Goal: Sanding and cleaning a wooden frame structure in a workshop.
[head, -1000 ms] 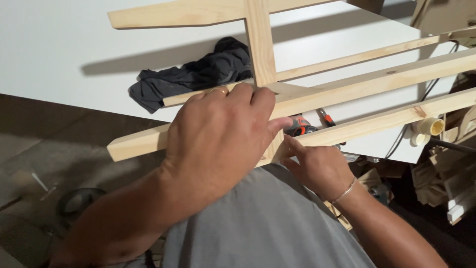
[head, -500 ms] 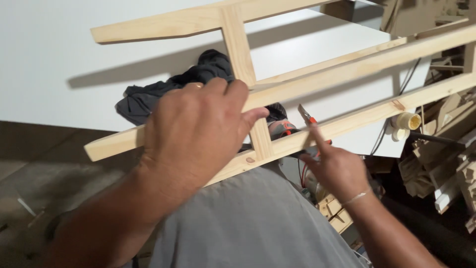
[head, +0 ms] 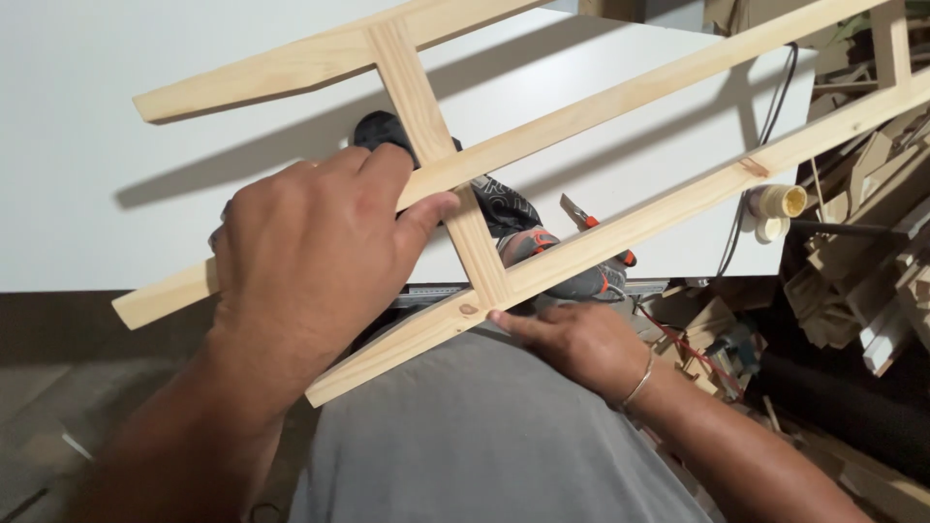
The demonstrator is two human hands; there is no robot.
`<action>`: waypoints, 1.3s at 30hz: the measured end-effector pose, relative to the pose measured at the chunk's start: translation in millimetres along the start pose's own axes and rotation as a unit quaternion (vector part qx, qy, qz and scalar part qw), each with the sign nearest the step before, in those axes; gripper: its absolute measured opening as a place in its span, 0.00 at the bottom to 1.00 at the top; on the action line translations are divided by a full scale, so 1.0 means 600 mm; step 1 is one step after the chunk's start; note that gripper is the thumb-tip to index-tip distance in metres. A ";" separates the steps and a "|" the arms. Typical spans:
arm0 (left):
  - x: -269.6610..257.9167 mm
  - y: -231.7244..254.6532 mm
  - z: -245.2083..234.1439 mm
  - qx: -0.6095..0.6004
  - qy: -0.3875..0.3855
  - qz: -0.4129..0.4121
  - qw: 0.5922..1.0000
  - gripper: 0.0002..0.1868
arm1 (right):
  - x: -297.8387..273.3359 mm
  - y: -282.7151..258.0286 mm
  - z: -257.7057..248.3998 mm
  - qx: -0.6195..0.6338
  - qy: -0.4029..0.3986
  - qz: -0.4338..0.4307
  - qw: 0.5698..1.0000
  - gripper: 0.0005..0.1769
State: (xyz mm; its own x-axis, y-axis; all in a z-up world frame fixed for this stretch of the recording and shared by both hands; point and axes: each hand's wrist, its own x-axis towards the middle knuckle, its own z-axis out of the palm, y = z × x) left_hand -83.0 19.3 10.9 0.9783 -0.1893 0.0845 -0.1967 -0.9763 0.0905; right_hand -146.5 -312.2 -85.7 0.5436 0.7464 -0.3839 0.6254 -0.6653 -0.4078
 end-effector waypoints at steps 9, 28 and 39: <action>-0.009 -0.022 0.019 0.086 -0.027 -0.003 0.996 0.31 | -0.081 0.066 -0.033 0.154 0.182 0.475 0.847 0.24; 0.072 0.070 -0.154 0.004 -0.377 -0.252 0.891 0.26 | -0.027 0.325 -0.014 0.759 0.447 0.303 0.365 0.06; 0.044 0.046 -0.182 0.167 -0.372 -0.175 0.896 0.30 | 0.060 0.308 0.047 0.798 0.411 0.239 0.370 0.16</action>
State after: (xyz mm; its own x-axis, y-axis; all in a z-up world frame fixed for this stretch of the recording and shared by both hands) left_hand -69.5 -1.1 123.9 0.7736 0.2385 -0.5871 0.0406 -0.9432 -0.3298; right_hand -27.1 -409.0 -198.3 0.7751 -0.1462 -0.6148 -0.4233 0.6022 -0.6769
